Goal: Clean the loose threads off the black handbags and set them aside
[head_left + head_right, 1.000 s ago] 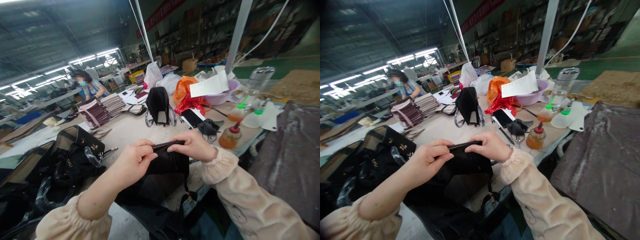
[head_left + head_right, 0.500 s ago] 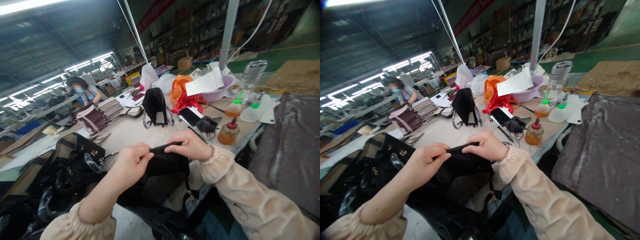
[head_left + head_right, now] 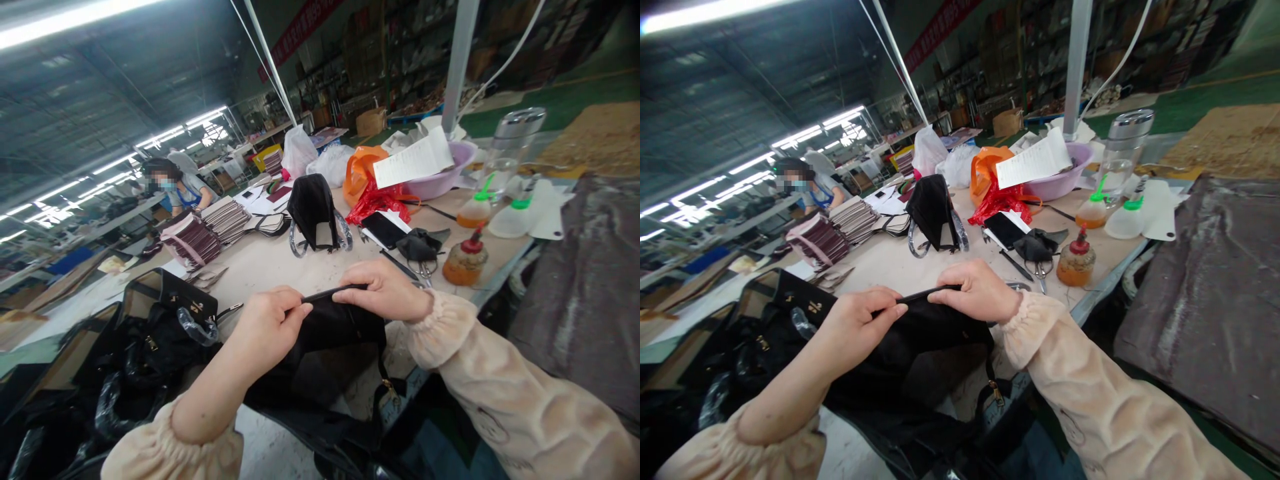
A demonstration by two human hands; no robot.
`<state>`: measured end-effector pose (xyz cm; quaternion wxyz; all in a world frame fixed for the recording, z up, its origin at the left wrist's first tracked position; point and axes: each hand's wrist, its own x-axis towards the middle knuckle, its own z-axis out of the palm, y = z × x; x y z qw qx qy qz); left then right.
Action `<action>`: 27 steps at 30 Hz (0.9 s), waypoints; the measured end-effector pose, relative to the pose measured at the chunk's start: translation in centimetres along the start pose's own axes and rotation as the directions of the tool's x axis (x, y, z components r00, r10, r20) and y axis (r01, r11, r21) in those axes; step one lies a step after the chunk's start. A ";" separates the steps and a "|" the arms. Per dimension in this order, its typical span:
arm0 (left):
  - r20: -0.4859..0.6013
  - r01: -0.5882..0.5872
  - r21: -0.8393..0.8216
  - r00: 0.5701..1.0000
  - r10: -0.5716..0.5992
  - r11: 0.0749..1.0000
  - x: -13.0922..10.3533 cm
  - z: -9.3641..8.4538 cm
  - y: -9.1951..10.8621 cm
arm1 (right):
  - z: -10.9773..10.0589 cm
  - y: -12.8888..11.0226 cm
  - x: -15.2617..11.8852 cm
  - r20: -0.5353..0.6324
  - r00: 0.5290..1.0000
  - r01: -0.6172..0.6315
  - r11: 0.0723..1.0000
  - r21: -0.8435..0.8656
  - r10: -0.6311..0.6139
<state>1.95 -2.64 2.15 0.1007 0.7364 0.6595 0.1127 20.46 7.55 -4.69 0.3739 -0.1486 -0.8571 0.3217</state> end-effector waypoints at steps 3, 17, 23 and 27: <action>-0.002 0.001 0.018 1.000 -0.001 1.000 0.0 0.0 0.0 | 0.0 -0.1 0.0 0.001 1.000 0.003 1.000 -0.006 -0.003; -0.051 0.036 0.137 0.998 -0.029 0.990 0.1 0.3 0.1 | 0.0 -0.3 0.1 0.011 1.000 0.000 1.000 -0.024 0.000; -0.049 0.052 0.152 0.998 -0.045 0.987 0.0 0.4 0.2 | 0.0 -0.3 0.0 0.007 1.000 0.010 1.000 -0.005 -0.010; -0.049 0.061 0.140 0.997 -0.055 0.988 0.1 0.4 0.1 | 0.0 -0.2 0.0 0.009 1.000 0.009 1.000 -0.017 -0.009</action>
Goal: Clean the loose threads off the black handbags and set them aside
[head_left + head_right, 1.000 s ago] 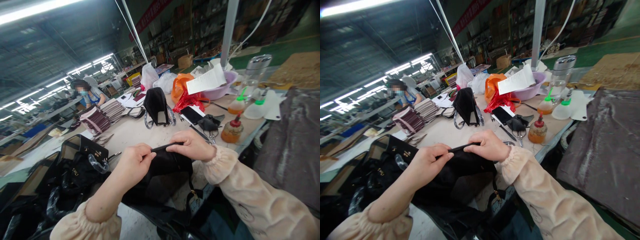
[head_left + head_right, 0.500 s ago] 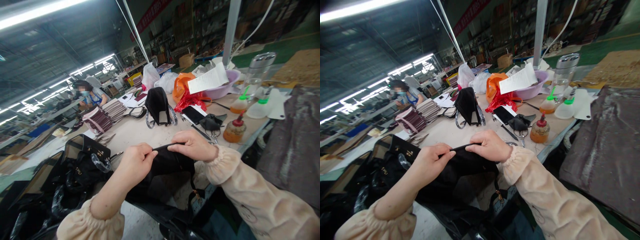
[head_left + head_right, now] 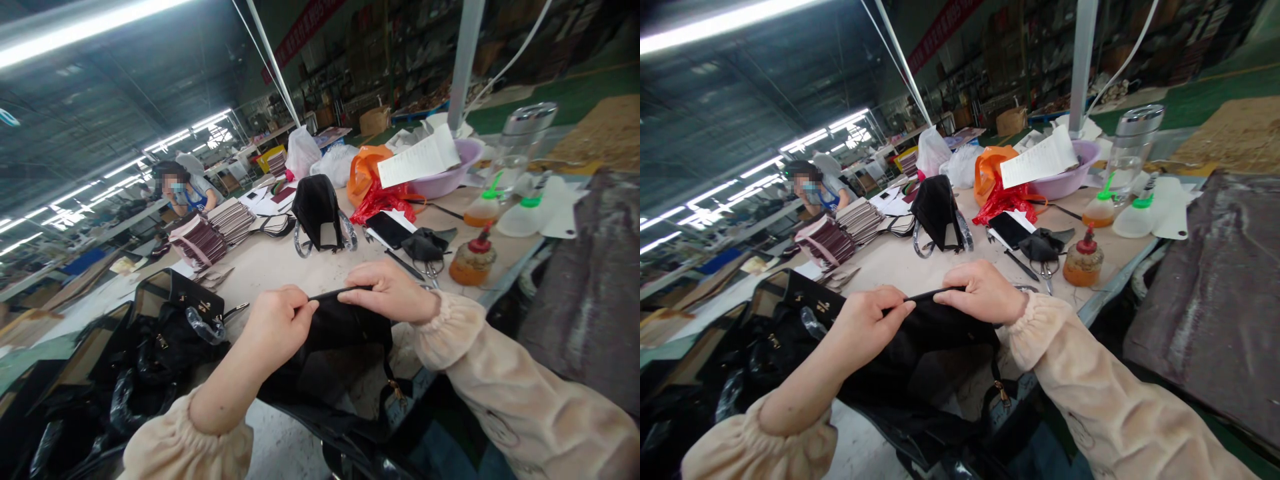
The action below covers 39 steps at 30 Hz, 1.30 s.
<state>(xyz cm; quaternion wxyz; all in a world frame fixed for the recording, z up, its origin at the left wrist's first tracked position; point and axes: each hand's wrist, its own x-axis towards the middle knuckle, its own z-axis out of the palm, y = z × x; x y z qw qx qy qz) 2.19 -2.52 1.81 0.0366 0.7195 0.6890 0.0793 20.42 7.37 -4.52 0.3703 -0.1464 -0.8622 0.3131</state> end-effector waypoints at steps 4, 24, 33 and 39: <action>-0.006 0.011 -0.009 1.000 -0.011 1.000 0.1 0.0 0.1 | -0.3 -0.3 -0.1 0.039 0.999 -0.015 0.994 -0.111 0.019; 0.040 -0.003 0.039 0.999 0.002 0.999 -0.8 -0.9 -0.1 | 2.1 -3.0 1.0 -0.062 0.997 0.002 0.837 -0.547 -0.042; -0.017 0.001 -0.041 1.000 -0.002 0.999 -1.9 -1.9 -1.5 | 1.1 -2.6 0.5 -0.050 0.997 0.024 0.835 -0.550 -0.062; -0.054 -0.030 -0.032 0.998 0.029 0.999 -1.1 -1.1 -2.0 | 0.9 -2.6 0.4 -0.037 0.997 0.033 0.824 -0.566 -0.065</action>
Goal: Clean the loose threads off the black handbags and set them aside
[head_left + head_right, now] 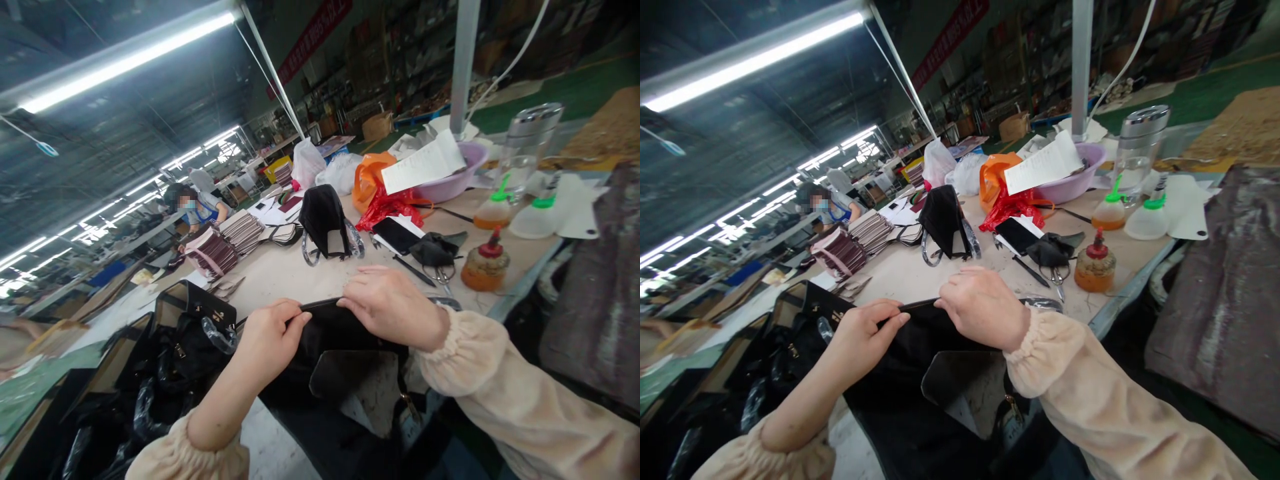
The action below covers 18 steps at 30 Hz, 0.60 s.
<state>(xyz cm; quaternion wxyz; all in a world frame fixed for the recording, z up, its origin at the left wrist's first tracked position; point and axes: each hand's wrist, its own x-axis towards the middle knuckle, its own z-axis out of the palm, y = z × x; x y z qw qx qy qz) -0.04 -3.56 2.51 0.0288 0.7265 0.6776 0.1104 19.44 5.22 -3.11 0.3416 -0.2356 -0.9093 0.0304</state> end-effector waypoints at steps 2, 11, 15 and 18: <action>-0.003 0.019 0.006 1.000 -0.019 1.000 0.2 0.2 -0.2 | 0.1 0.0 0.1 -0.002 1.000 0.002 1.000 -0.006 -0.002; -0.008 0.061 0.033 0.998 -0.061 0.998 0.7 0.4 -0.5 | 0.5 0.5 0.3 0.022 1.000 0.005 1.000 0.012 -0.005; 0.012 0.068 0.057 0.998 -0.069 0.996 0.6 0.3 -0.4 | 0.5 0.5 0.3 0.011 1.000 0.008 1.000 0.028 -0.008; 0.029 0.073 0.084 0.997 -0.076 0.994 0.6 0.3 -0.4 | 0.5 0.4 0.3 0.013 1.000 0.010 1.000 0.028 -0.010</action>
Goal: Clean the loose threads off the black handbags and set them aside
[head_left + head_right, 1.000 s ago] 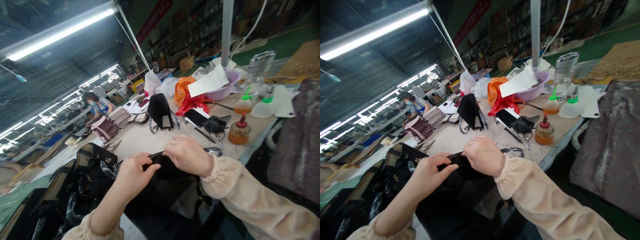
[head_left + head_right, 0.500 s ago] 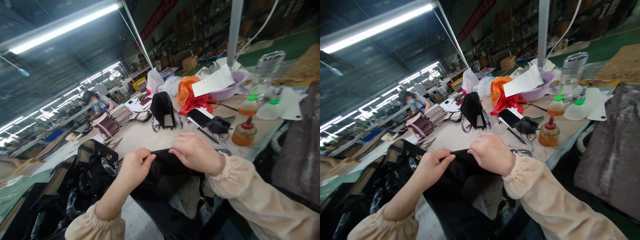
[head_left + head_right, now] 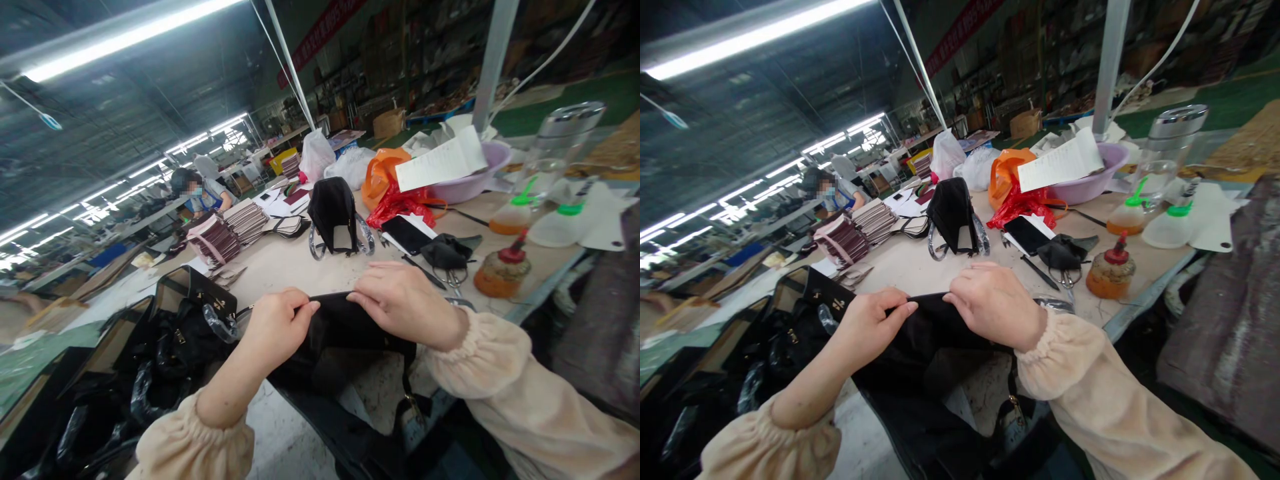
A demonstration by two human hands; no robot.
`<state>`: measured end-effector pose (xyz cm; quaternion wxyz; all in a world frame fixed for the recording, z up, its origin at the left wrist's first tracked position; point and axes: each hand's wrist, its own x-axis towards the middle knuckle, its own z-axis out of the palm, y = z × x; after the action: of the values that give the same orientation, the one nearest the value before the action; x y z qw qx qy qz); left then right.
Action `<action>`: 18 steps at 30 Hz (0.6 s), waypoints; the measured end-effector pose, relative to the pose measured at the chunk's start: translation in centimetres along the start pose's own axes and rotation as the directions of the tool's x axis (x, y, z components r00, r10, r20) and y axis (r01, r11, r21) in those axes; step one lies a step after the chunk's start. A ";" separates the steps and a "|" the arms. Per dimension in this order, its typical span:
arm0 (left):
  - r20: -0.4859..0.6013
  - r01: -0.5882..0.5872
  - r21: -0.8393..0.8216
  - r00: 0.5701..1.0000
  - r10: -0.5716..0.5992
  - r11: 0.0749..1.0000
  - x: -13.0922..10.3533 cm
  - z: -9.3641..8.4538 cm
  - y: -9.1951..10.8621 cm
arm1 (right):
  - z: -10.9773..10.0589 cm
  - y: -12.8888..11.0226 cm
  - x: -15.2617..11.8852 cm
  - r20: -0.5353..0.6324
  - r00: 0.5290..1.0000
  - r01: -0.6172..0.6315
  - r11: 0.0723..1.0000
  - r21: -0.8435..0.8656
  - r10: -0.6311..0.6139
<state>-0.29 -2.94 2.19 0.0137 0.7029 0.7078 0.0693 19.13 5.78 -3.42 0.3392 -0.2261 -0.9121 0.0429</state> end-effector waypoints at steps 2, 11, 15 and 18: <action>0.000 0.007 0.013 1.000 -0.007 1.000 0.1 0.0 0.1 | 0.0 0.0 0.0 0.013 1.000 0.000 1.000 -0.009 0.000; -0.033 0.035 0.087 0.999 -0.033 0.996 0.5 0.3 0.3 | -0.3 -0.1 0.1 0.050 0.999 -0.012 0.999 -0.040 0.014; -0.030 0.034 0.074 0.999 -0.032 0.997 0.5 0.4 0.3 | -1.1 -0.9 0.2 0.098 0.994 -0.047 0.996 -0.076 0.054; -0.034 0.031 0.077 0.999 -0.028 0.997 0.5 0.5 0.3 | -1.6 -1.8 0.4 0.076 0.996 -0.042 0.997 -0.065 0.047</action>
<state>0.06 -2.45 1.80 -0.0241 0.6911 0.7204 0.0529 19.18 4.21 -1.47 0.2950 -0.2551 -0.9203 0.0303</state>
